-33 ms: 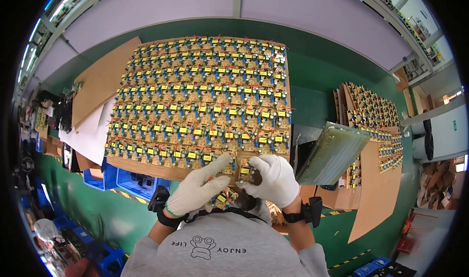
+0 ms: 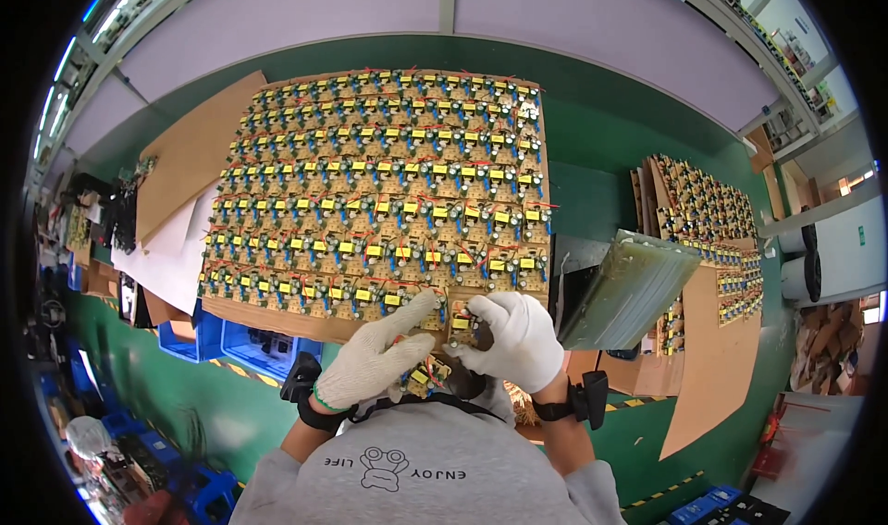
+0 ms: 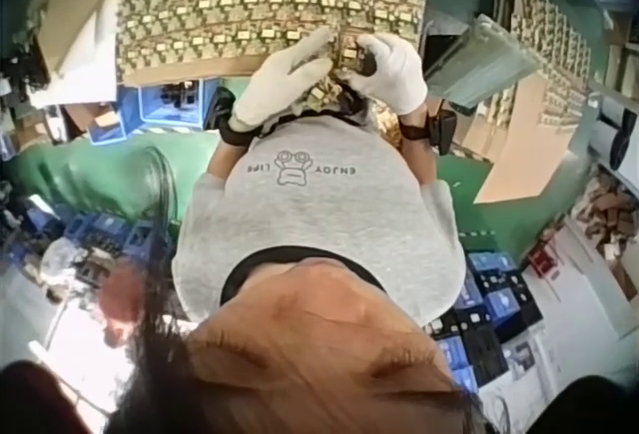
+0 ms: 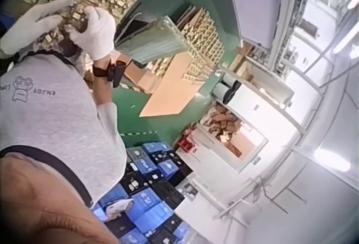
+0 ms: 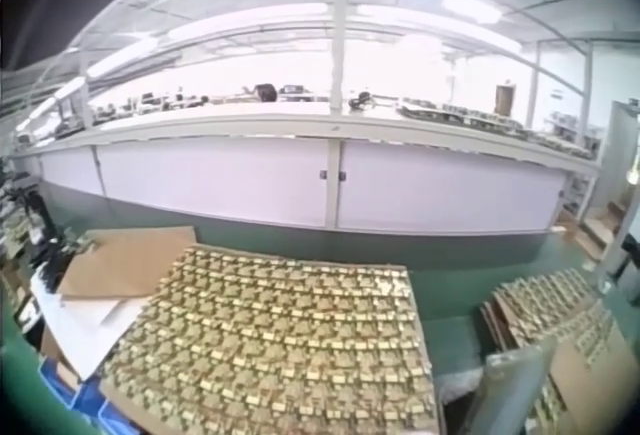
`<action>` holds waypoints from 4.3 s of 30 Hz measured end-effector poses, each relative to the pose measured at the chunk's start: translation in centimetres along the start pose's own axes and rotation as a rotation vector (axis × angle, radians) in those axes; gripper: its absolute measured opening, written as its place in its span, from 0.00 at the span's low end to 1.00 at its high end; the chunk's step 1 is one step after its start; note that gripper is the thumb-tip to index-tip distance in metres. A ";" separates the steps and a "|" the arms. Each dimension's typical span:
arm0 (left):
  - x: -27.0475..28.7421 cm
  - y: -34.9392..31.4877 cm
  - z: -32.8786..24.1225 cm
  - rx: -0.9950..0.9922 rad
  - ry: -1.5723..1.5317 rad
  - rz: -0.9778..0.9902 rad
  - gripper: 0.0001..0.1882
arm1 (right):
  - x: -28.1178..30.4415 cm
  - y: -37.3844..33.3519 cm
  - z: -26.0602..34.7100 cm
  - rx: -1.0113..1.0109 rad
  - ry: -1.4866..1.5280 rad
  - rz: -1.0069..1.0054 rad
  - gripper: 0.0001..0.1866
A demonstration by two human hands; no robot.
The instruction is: The person picks up a circuit board from a stack, places it into a jig, and then moves it to a cardboard sheet. After filling the sheet with boards, they lift the cardboard and place it onto a stack.
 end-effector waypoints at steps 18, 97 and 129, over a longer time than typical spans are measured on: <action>0.1 -0.6 0.3 0.143 -0.302 0.072 0.28 | 1.7 0.0 -1.2 -0.098 -0.108 -0.012 0.30; -2.0 -0.4 -1.5 -0.072 -0.172 0.076 0.24 | 1.4 -1.9 -2.0 -0.413 -0.200 -0.028 0.16; -4.7 0.9 -7.5 -1.001 0.785 -0.499 0.34 | 3.9 -4.4 -5.3 -0.533 -0.098 0.044 0.42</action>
Point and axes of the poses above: each hand's wrist, its own y-axis towards the middle knuckle, its own x-axis out of the back of the hand, z = x × y, the point moved 7 cm from there along y, towards the middle knuckle, and after that the axes turned 11 degrees about -z, right-handed, at the moved point
